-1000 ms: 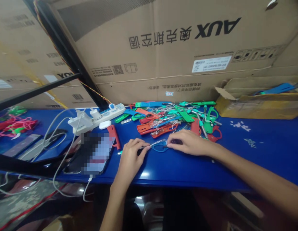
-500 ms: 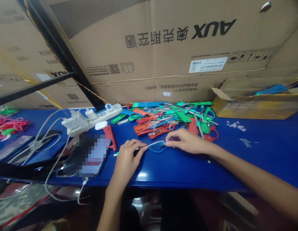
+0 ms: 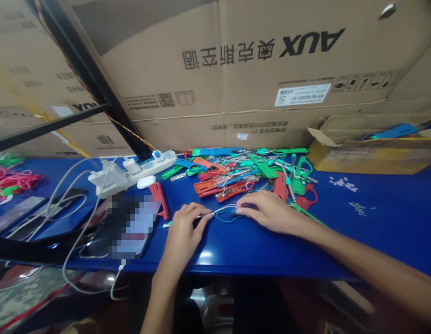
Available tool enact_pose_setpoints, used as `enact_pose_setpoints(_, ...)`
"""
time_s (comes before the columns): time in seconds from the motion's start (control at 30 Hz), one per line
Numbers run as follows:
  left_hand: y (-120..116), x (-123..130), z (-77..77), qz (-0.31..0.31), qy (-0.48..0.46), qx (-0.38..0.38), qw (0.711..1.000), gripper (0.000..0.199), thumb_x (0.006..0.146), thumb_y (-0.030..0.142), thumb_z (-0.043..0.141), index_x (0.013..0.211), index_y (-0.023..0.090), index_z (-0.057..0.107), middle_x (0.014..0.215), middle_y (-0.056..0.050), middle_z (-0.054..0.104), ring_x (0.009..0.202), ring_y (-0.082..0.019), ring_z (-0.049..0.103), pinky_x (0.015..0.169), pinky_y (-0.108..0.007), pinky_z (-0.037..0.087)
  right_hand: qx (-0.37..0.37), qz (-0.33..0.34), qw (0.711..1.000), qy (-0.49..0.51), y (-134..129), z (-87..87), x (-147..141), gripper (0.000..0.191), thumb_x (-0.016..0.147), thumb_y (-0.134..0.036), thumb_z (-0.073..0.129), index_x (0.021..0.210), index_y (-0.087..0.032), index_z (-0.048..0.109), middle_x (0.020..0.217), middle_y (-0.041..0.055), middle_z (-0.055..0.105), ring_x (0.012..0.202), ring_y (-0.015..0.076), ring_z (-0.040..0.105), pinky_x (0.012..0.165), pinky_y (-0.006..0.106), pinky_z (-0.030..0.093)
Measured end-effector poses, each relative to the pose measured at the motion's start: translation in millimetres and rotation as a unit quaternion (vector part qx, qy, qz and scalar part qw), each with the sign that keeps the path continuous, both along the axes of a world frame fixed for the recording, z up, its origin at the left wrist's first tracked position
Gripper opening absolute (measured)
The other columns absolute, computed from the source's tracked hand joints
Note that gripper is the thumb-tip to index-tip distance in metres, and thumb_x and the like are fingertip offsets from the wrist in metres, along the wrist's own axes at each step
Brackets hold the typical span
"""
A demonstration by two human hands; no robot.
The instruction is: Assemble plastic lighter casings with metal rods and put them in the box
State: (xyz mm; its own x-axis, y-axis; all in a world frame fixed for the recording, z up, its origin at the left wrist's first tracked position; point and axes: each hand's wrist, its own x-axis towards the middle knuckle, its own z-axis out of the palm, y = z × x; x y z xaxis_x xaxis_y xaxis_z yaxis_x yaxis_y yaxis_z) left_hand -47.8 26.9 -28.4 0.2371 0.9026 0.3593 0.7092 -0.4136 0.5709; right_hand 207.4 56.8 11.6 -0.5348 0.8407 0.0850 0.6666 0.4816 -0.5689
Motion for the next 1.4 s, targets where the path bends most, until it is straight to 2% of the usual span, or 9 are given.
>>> enact_pose_setpoints(0.17,-0.6,0.8,2.0,0.001,-0.001,-0.004,1.0,0.015,0.099,0.028,0.06,0.094,0.024,0.074,0.099,-0.004,0.073,0.094,-0.024,0.064,0.089,-0.041,0.046,-0.002,-0.015,1.0,-0.019,-4.1,-3.3,-5.9,0.021,0.101,-0.037,0.059,0.098,-0.025,0.076,0.097,0.0016,0.079,0.091,0.0216,0.07,0.077,0.032,0.043)
enact_pose_setpoints(0.37,-0.1,0.4,1.6,-0.002,0.001,-0.004,1.0,0.014,0.099,0.029,0.061,0.094,0.025,0.074,0.099,-0.004,0.074,0.095,-0.024,0.065,0.091,-0.041,0.047,-0.041,-0.042,0.998,-0.022,1.0,-2.1,-4.1,0.02,0.1,-0.035,0.06,0.097,-0.023,0.075,0.096,0.0037,0.077,0.087,0.021,0.068,0.075,0.031,0.042)
enact_pose_setpoints(0.7,-0.2,0.5,3.0,-0.006,0.003,-0.012,1.0,0.013,0.099,0.026,0.061,0.096,0.025,0.074,0.101,-0.003,0.074,0.096,-0.023,0.065,0.09,-0.04,0.046,-0.099,-0.057,0.993,0.005,7.4,0.8,1.3,0.018,0.097,-0.032,0.062,0.09,-0.019,0.073,0.072,0.0007,0.069,0.07,0.0168,0.063,0.065,0.027,0.039)
enact_pose_setpoints(0.8,0.7,0.1,2.3,-0.008,0.002,-0.01,1.0,0.013,0.099,0.027,0.061,0.096,0.025,0.074,0.101,-0.003,0.074,0.095,-0.023,0.065,0.09,-0.04,0.046,-0.078,-0.018,0.997,0.01,11.2,-0.6,6.4,0.02,0.098,-0.033,0.06,0.091,-0.018,0.073,0.072,0.0011,0.069,0.071,0.0171,0.064,0.066,0.028,0.04)
enact_pose_setpoints(0.93,1.5,-0.5,0.4,-0.009,0.002,-0.005,1.0,0.014,0.099,0.029,0.061,0.096,0.025,0.074,0.1,-0.003,0.074,0.095,-0.024,0.065,0.09,-0.04,0.046,0.015,0.068,0.997,-0.017,11.3,-1.4,10.8,0.024,0.102,-0.033,0.053,0.101,-0.021,0.073,0.098,0.0052,0.077,0.089,0.0205,0.069,0.078,0.032,0.044)
enact_pose_setpoints(1.03,1.6,-1.0,-1.1,-0.007,0.002,-0.003,1.0,0.015,0.099,0.03,0.061,0.097,0.025,0.074,0.1,-0.003,0.074,0.096,-0.024,0.065,0.088,-0.039,0.046,0.066,0.094,0.992,-0.06,8.0,0.2,10.5,0.026,0.103,-0.031,0.049,0.104,-0.023,0.074,0.104,0.0062,0.077,0.092,0.0224,0.07,0.076,0.033,0.044)
enact_pose_setpoints(1.23,0.8,-0.2,-0.1,-0.006,0.005,-0.005,1.0,0.013,0.099,0.029,0.062,0.098,0.026,0.074,0.1,-0.003,0.074,0.096,-0.024,0.064,0.087,-0.039,0.046,0.072,0.099,0.989,-0.077,6.6,6.5,11.5,0.024,0.1,-0.029,0.052,0.099,-0.024,0.075,0.101,0.0052,0.078,0.088,0.0219,0.071,0.073,0.032,0.043)
enact_pose_setpoints(1.4,0.3,0.6,1.1,-0.003,0.006,-0.006,1.0,0.013,0.099,0.029,0.061,0.097,0.026,0.074,0.1,-0.003,0.074,0.096,-0.024,0.064,0.087,-0.04,0.045,0.058,0.107,0.991,-0.056,11.9,0.9,15.8,0.023,0.101,-0.032,0.052,0.103,-0.024,0.073,0.103,0.0048,0.078,0.09,0.0212,0.071,0.075,0.031,0.044)
